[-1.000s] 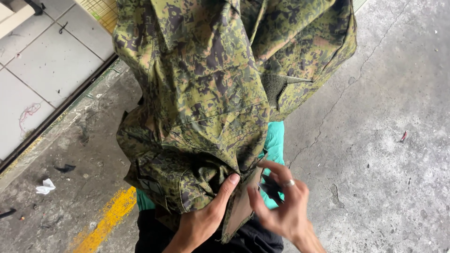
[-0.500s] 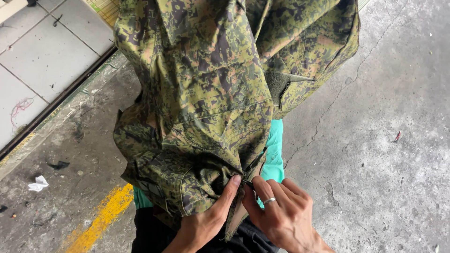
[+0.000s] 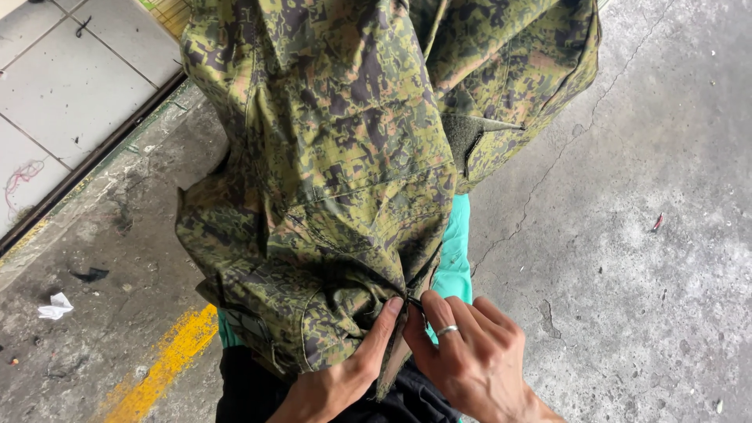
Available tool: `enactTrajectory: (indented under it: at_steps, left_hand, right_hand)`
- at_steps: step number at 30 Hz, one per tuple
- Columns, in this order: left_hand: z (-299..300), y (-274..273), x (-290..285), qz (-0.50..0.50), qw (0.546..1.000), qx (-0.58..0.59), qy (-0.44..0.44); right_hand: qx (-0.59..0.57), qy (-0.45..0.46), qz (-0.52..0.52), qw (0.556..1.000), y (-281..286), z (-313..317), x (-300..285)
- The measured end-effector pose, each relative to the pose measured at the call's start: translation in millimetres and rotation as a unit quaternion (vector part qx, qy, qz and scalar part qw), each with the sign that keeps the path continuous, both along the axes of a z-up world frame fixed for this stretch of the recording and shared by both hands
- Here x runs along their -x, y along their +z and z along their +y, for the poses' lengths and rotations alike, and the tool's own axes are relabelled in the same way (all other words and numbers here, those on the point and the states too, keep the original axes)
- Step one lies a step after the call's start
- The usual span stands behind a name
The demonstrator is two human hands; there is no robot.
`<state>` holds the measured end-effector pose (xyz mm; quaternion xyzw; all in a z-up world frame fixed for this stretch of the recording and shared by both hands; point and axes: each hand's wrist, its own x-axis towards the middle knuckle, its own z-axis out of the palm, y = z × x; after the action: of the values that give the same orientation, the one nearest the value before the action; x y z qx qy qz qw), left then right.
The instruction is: Removing a velcro patch from a camouflage jacket by cutting the stitches with a small blade
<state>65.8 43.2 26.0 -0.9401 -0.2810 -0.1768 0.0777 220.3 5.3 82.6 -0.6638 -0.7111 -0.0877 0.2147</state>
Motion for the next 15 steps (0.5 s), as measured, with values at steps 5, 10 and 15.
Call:
enactTrajectory:
  at_steps: [5, 10, 15]
  left_hand:
    - [-3, -5, 4, 0.051, 0.999, 0.008, 0.004]
    - [-1, -28, 1, 0.087, 0.996, -0.008, -0.025]
    - [-19, -64, -12, -0.168, 0.978, 0.091, 0.085]
  right_hand:
    - [0.009, 0.005, -0.048, 0.999, -2, -2, 0]
    - [0.026, -0.017, -0.048, 0.998, -4, -21, -3]
    - [0.008, -0.130, 0.312, 0.941, -52, -49, -8]
